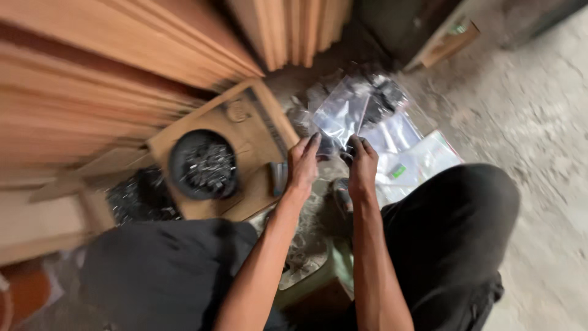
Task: The person transfers nails from a cardboard box into a plastic bag by hand and then seals the bag.
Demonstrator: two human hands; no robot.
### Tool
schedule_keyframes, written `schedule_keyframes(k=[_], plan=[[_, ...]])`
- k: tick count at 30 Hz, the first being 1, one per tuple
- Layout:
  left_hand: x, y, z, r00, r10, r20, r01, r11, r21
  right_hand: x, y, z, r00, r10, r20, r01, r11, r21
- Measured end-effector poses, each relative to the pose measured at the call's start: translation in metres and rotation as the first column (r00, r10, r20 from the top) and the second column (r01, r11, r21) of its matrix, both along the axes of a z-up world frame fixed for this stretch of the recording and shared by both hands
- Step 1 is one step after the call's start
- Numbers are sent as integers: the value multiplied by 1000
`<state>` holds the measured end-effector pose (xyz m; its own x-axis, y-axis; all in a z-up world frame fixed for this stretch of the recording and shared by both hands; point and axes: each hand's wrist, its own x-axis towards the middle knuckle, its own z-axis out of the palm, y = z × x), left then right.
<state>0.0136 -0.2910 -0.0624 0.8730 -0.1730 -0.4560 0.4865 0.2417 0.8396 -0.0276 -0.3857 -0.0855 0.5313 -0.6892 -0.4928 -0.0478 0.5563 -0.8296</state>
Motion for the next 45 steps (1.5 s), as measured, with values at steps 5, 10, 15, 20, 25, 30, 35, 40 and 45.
schedule_keyframes(k=[5,10,15,20,25,30,35,40,45], plan=[[10,54,40,948,167,271,-200,975,99,8,43,36,950,247,191,-281,943,179],[2,92,64,882,232,410,-350,905,242,28,47,-39,791,496,358,-582,791,190],[-8,146,84,816,308,489,-499,802,327,17,89,50,756,615,223,-654,721,229],[-22,218,109,773,112,624,-485,738,469,25,114,103,817,574,50,-345,558,-754],[-42,264,119,795,-142,590,-281,776,565,14,177,170,415,861,-294,-433,-97,-896],[-55,292,133,769,-347,537,-149,720,678,7,193,184,335,698,-633,-192,-608,-771],[-54,304,147,753,-418,508,-53,731,680,5,186,187,126,819,-560,-341,-494,-800],[-38,302,130,751,-445,488,-32,713,700,13,185,177,109,789,-604,-364,-534,-763],[-18,300,118,716,-488,499,-49,678,733,44,183,163,61,756,-652,-472,-554,-686]])
